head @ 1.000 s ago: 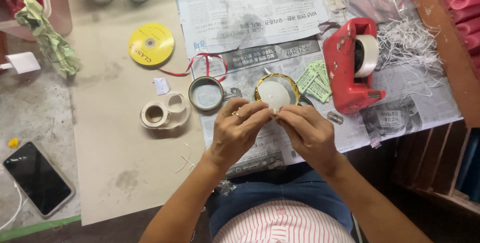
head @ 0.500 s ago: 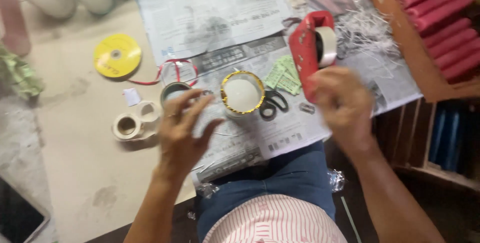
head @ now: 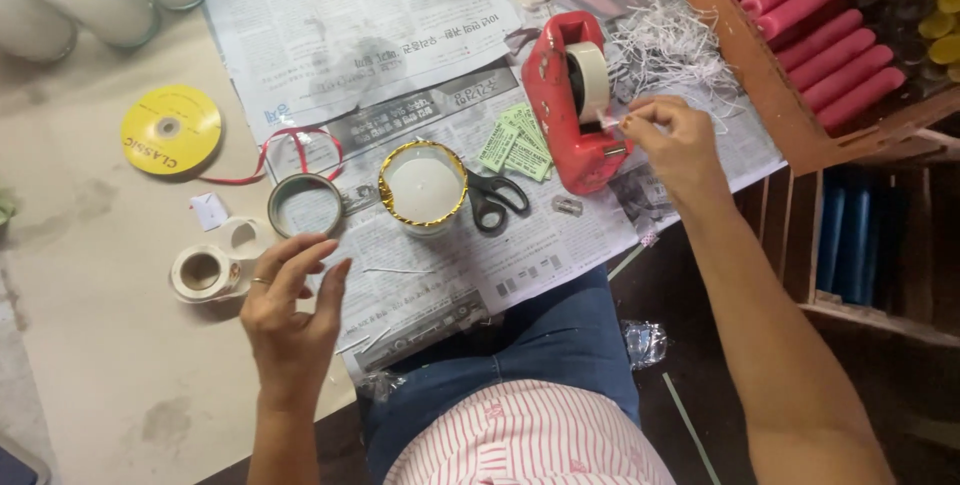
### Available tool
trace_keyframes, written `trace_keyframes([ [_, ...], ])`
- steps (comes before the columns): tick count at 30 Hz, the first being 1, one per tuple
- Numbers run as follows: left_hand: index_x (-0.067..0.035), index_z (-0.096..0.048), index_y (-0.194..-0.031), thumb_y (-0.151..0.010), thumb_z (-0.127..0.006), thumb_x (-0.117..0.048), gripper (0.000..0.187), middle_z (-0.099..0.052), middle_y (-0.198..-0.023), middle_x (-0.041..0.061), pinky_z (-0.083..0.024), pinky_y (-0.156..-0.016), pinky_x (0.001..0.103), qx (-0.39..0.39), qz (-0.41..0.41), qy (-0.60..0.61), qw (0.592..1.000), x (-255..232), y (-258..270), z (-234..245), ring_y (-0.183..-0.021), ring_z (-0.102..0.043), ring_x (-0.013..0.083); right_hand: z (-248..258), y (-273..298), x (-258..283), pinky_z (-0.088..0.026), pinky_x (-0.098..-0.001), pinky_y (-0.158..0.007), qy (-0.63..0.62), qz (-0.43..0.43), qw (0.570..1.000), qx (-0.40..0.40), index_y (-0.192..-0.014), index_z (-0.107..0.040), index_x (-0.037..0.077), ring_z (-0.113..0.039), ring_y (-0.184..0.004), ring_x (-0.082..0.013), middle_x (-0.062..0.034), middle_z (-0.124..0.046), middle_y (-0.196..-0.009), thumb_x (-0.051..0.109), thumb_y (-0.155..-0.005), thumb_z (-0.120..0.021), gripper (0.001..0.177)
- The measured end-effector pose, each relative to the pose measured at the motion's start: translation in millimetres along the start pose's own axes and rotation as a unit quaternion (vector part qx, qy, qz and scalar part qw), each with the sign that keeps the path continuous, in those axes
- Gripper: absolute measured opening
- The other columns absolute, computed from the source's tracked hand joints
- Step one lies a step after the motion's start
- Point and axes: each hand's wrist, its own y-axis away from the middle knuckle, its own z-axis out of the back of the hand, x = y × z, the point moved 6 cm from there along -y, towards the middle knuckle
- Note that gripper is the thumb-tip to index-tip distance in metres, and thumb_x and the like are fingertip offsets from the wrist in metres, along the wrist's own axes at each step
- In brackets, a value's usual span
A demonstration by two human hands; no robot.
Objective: Applying a decorative gold band to a candle and then packaging it inside a clear plastic sleeve secured with tape.
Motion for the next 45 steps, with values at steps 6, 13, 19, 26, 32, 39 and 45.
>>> trace_keyframes([
  [6,0.002,-0.073,-0.112,-0.094,-0.079,0.005,0.019,-0.07,-0.116,0.017,-0.052,-0.068,0.029,0.006,0.025,-0.014,1.0,15.0,0.3,4.3,-0.079,-0.062,0.019,-4.4,50.9,-55.3,-0.057,-0.0254,-0.098,-0.154,-0.086,0.984,0.014,-0.077,-0.063,0.011,-0.063,-0.099,-0.0138,-0.0017,-0.067,-0.104,0.002,-0.092,-0.068,0.019],
  [13,-0.008,-0.042,-0.148,-0.079,-0.088,-0.02,0.083,-0.055,-0.137,0.024,-0.043,-0.088,0.053,0.102,0.068,0.191,0.974,36.1,-23.8,-58.8,-0.114,-0.05,0.0483,-67.3,41.4,-160.9,-0.055,-0.0245,-0.067,-0.238,-0.164,0.957,-0.023,-0.089,-0.066,0.005,-0.064,-0.072,-0.0117,-0.0026,-0.06,-0.076,0.015,-0.085,-0.082,0.02],
  [19,-0.013,-0.027,-0.162,-0.062,-0.098,-0.033,0.124,-0.044,-0.157,0.025,-0.036,-0.114,0.059,0.204,0.01,0.328,0.922,34.4,-55.9,-110.9,-0.146,-0.038,0.0472,-24.7,69.3,-82.1,-0.049,-0.0323,-0.087,-0.138,-0.008,0.988,0.067,-0.1,-0.074,0.003,-0.062,-0.088,-0.0151,-0.0095,-0.068,-0.089,0.009,-0.095,-0.074,0.008],
  [26,-0.01,-0.021,-0.162,-0.055,-0.101,-0.048,0.138,-0.053,-0.131,0.019,-0.042,-0.112,0.051,-0.014,0.054,0.124,0.991,11.0,-15.7,-117.9,-0.124,-0.053,0.0381,-39.8,107.1,34.9,-0.057,-0.0419,-0.086,-0.066,0.152,0.975,0.146,-0.094,-0.075,0.001,-0.065,-0.099,-0.0203,-0.0143,-0.067,-0.1,0.006,-0.095,-0.07,0.007],
  [32,-0.012,-0.075,-0.11,-0.09,-0.074,-0.013,0.02,-0.057,-0.111,0.006,-0.049,-0.099,0.036,-0.028,0.103,0.157,0.982,-5.7,9.6,-55.9,-0.108,-0.06,0.024,-88.7,119.8,113.6,-0.059,-0.0345,-0.081,-0.023,0.252,0.95,0.184,-0.086,-0.077,0.008,-0.07,-0.088,-0.0199,-0.0063,-0.068,-0.091,0.017,-0.094,-0.074,0.012],
  [39,-0.015,-0.077,-0.1,-0.077,-0.086,-0.046,0.04,-0.06,-0.108,0.005,-0.05,-0.095,0.037,0.072,0.04,0.185,0.979,-41.8,-7.6,-43.9,-0.105,-0.058,0.0229,-101.6,126.8,144.7,-0.057,-0.0386,-0.081,0.01,0.262,0.942,0.208,-0.083,-0.075,0.005,-0.068,-0.088,-0.0248,-0.0112,-0.067,-0.088,0.013,-0.094,-0.071,0.014],
  [45,-0.012,-0.077,-0.088,-0.089,-0.077,-0.017,0.005,-0.059,-0.098,0.004,-0.05,-0.09,0.036,0.057,0.065,0.246,0.965,-48.9,-7.0,-47.3,-0.101,-0.059,0.0218,-95.4,115.5,109.3,-0.055,-0.0371,-0.087,-0.098,0.184,0.953,0.218,-0.093,-0.076,0.003,-0.064,-0.095,-0.0184,-0.0129,-0.069,-0.094,0.011,-0.097,-0.067,0.012],
])
